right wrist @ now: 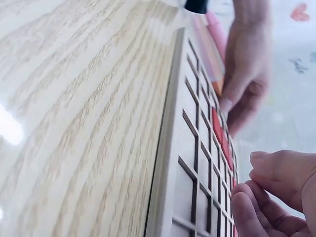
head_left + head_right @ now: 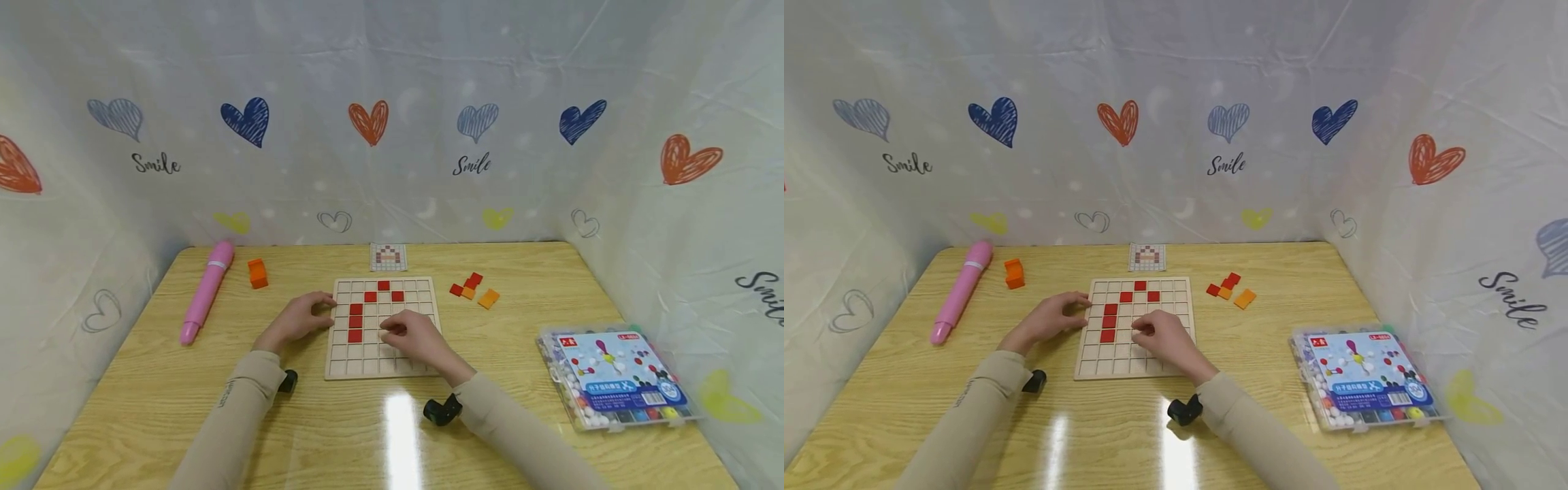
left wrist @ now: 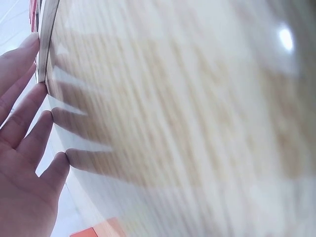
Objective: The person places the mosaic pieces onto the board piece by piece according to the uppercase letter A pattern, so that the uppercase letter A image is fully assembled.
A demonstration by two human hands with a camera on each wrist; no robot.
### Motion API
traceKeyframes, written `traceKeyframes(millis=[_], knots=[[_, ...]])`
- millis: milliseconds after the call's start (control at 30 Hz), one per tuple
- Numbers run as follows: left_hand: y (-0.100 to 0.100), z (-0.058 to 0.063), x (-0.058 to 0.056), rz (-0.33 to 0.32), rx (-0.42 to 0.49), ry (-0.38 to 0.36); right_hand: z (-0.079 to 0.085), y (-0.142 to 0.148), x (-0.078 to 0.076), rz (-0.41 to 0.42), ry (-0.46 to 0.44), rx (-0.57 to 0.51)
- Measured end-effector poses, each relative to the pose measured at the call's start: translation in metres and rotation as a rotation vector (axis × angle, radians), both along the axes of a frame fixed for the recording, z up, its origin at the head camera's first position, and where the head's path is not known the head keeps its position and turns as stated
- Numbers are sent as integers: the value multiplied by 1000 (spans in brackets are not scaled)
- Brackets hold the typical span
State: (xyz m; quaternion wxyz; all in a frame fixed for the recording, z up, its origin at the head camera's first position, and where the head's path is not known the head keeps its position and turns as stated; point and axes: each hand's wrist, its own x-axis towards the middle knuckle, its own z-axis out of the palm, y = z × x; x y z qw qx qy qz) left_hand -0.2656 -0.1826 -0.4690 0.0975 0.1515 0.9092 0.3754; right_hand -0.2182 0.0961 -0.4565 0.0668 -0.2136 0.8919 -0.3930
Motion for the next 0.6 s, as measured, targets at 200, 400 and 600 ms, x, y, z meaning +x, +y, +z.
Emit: traceKeyframes(millis=[200,400,600], knots=[[0,2,2,-2,9,3,-2,26,3,-112,-62,-91],[-1,0,1,-9,6,11,-2,50,-1,-266,-105,-130],[0,1,2,-13,8,17,-6,71,-13,-384,-147,-182]])
